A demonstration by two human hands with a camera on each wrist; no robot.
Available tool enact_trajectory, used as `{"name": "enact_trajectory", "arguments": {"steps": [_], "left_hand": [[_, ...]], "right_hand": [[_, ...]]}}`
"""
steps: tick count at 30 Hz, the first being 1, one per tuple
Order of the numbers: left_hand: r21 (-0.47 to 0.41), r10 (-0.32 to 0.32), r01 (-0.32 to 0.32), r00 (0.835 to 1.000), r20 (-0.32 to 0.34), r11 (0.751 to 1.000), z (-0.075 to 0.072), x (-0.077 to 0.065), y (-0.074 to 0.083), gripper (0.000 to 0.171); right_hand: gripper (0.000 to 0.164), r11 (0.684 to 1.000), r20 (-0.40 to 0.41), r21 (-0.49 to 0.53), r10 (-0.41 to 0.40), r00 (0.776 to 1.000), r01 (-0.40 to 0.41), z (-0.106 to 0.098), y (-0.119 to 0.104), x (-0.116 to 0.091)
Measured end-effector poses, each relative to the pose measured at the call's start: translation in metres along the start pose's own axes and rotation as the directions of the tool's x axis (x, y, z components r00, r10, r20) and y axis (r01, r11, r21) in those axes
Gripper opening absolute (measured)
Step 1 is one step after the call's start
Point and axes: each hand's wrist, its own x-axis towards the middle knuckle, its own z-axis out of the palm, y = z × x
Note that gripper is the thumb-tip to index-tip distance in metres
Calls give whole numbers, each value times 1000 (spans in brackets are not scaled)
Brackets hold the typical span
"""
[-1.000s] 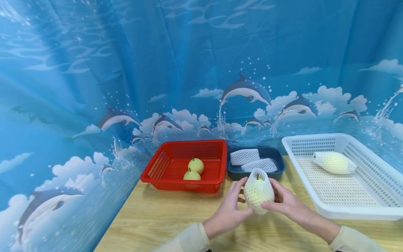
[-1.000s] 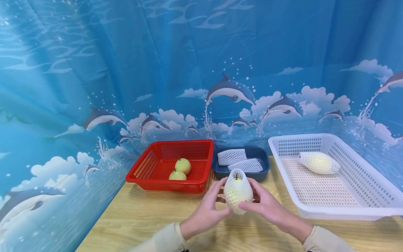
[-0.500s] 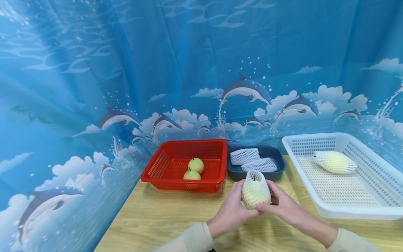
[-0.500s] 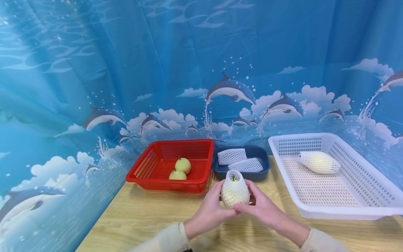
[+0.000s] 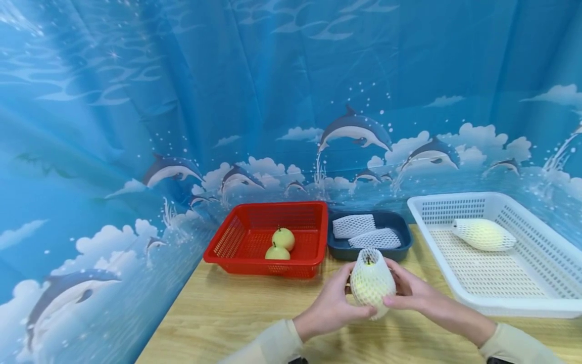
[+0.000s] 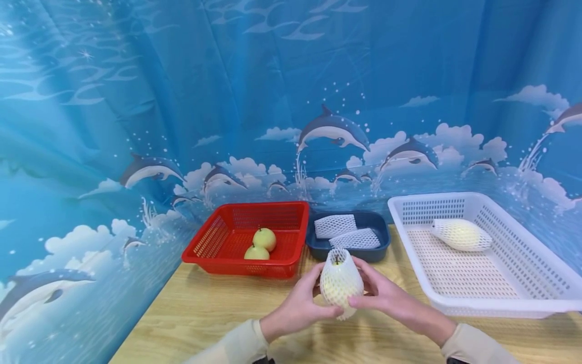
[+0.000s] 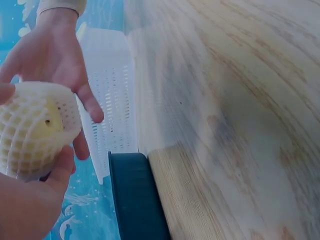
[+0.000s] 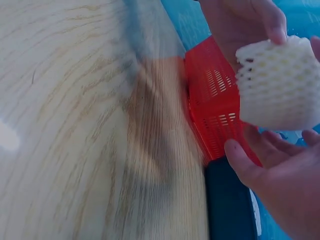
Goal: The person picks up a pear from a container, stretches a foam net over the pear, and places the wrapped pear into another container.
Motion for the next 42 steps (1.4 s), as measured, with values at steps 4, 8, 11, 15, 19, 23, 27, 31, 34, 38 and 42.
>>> {"name": "enact_trajectory", "arguments": {"steps": [4,8,11,15,19,23,27,31,34,38,42], "left_hand": [[-71,11,-8,999,46,997,-4,0,-2,74],[-81,-16,21,998,62,996,-9,0,-2,73],[-52,-66,68,997,43,996,-11,2,-1,71],[-25,-134,133,991,-8,991,-11,3,0,69],[4,-136,137,988,-76,991,-7,3,1,68],[25,-96,99,988,-119,995,-3,3,1,67],[31,-73,75,994,-82,997,0,2,3,67],[70,-92,97,993,-80,993,4,2,5,76],[111,-110,124,986,-125,986,7,4,4,84],[104,-117,134,981,-153,986,9,6,1,83],[40,-117,123,985,-130,992,4,4,1,80]], "right_hand": [[82,1000,15,-13,-14,1000,14,0,2,-3],[76,996,-13,-61,-59,998,58,4,3,-3],[72,993,-61,-100,-73,995,66,6,2,-3],[70,988,-161,-146,-66,985,43,8,2,-2],[70,986,-257,-166,-32,966,-12,9,2,0],[71,980,-338,-188,0,941,-67,13,1,3],[73,973,-399,-198,33,916,-121,18,-2,5],[75,966,-437,-202,59,898,-161,24,-5,7],[75,965,-438,-210,53,898,-160,26,-5,7],[75,969,-415,-215,26,910,-126,26,-2,8],[63,978,-365,-203,-29,931,-49,21,1,6]]}}
